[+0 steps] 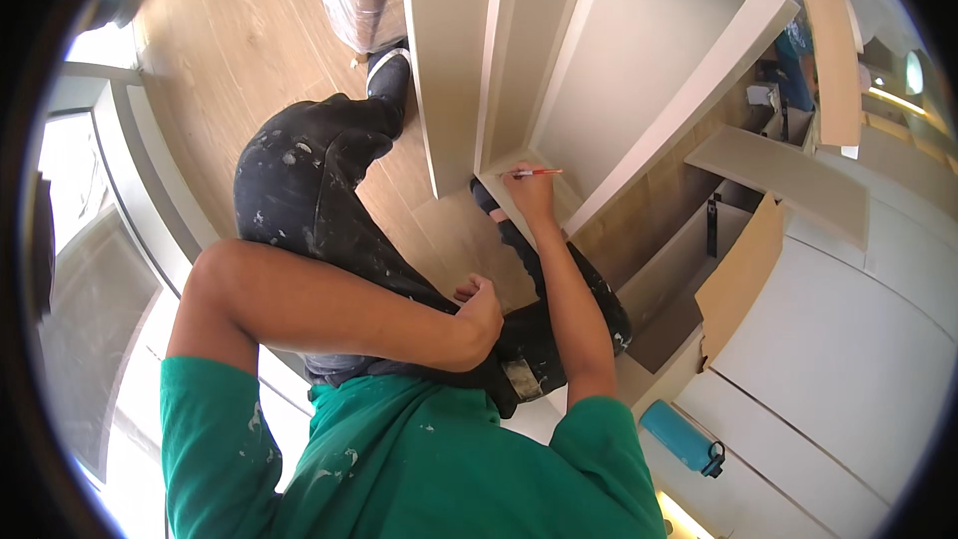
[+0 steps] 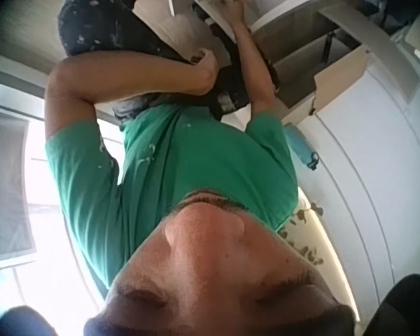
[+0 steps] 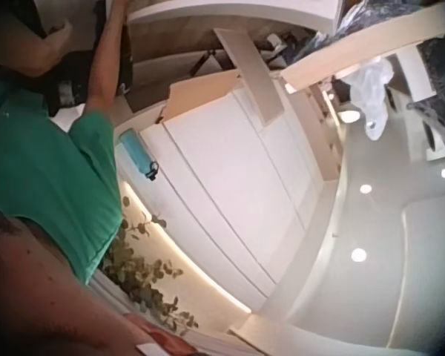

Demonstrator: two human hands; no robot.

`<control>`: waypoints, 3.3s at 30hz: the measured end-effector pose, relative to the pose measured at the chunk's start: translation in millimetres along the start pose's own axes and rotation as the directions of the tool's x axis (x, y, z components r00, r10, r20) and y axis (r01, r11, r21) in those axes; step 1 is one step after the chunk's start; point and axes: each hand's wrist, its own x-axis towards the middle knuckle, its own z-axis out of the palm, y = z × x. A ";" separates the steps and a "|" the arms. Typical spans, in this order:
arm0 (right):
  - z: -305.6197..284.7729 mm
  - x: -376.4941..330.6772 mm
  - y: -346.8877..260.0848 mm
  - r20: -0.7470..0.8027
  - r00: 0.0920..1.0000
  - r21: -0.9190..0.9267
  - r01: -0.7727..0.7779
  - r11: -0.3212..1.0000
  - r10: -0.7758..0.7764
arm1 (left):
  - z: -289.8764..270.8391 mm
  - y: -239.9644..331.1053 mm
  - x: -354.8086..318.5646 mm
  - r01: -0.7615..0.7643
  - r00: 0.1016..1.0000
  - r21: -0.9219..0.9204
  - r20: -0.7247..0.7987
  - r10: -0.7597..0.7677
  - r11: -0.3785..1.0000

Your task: The person paints the inner corners and edges of a wooden shelf unit using a small brush, frequently dipping the brush into a small container of light-colored paint.

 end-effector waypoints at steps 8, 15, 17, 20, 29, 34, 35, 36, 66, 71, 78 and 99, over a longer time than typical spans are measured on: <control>17.1 9.2 35.3 -0.110 0.994 0.126 0.020 0.992 -0.006 | -2.0 -4.0 -1.8 -0.034 0.999 -0.008 0.022 0.034 0.999; 14.0 7.3 27.2 -0.078 0.997 0.066 0.029 0.997 -0.024 | -6.1 -7.8 -10.0 -0.047 0.999 -0.045 0.017 0.047 0.998; 12.0 10.6 23.6 -0.081 0.996 0.026 0.023 0.999 -0.021 | -6.3 -8.2 -10.1 -0.047 0.999 -0.048 0.020 0.048 0.998; 12.3 13.5 15.5 -0.088 0.996 0.044 0.016 0.999 -0.012 | -7.0 -11.4 -12.6 -0.056 0.998 -0.049 0.020 0.057 0.997; 18.5 13.2 23.2 -0.085 0.995 0.086 -0.038 0.996 0.045 | -9.5 -14.3 -17.1 -0.070 0.997 -0.045 0.027 0.071 0.997; 20.9 15.1 24.4 -0.061 0.997 0.082 -0.037 0.996 0.042 | -8.9 -13.6 -16.3 -0.070 0.997 -0.036 0.025 0.071 0.997; 20.7 15.2 23.0 -0.049 0.998 0.069 -0.041 0.997 0.045 | -8.4 -12.6 -14.9 -0.063 0.998 -0.038 0.022 0.064 0.997; 21.0 14.5 21.5 -0.058 0.998 0.068 -0.034 0.997 0.038 | -7.9 -11.6 -13.6 -0.055 0.998 -0.040 0.020 0.056 0.998; 17.2 15.7 21.3 -0.044 0.999 0.021 0.020 1.000 -0.019 | -10.1 -16.3 -15.9 -0.084 0.996 -0.036 0.038 0.086 0.996; 17.8 14.9 20.9 -0.025 1.000 -0.029 -0.003 1.000 0.003 | -9.1 -15.5 -14.3 -0.073 0.996 -0.050 0.040 0.075 0.996; 14.4 12.1 7.3 -0.128 0.991 0.046 0.031 0.998 -0.025 | -8.6 -15.0 -14.2 -0.073 0.996 -0.033 0.040 0.075 0.997; 23.6 14.0 17.4 -0.236 0.969 0.008 -0.080 0.997 0.080 | -7.7 -14.0 -12.4 -0.074 0.996 -0.047 0.038 0.076 0.996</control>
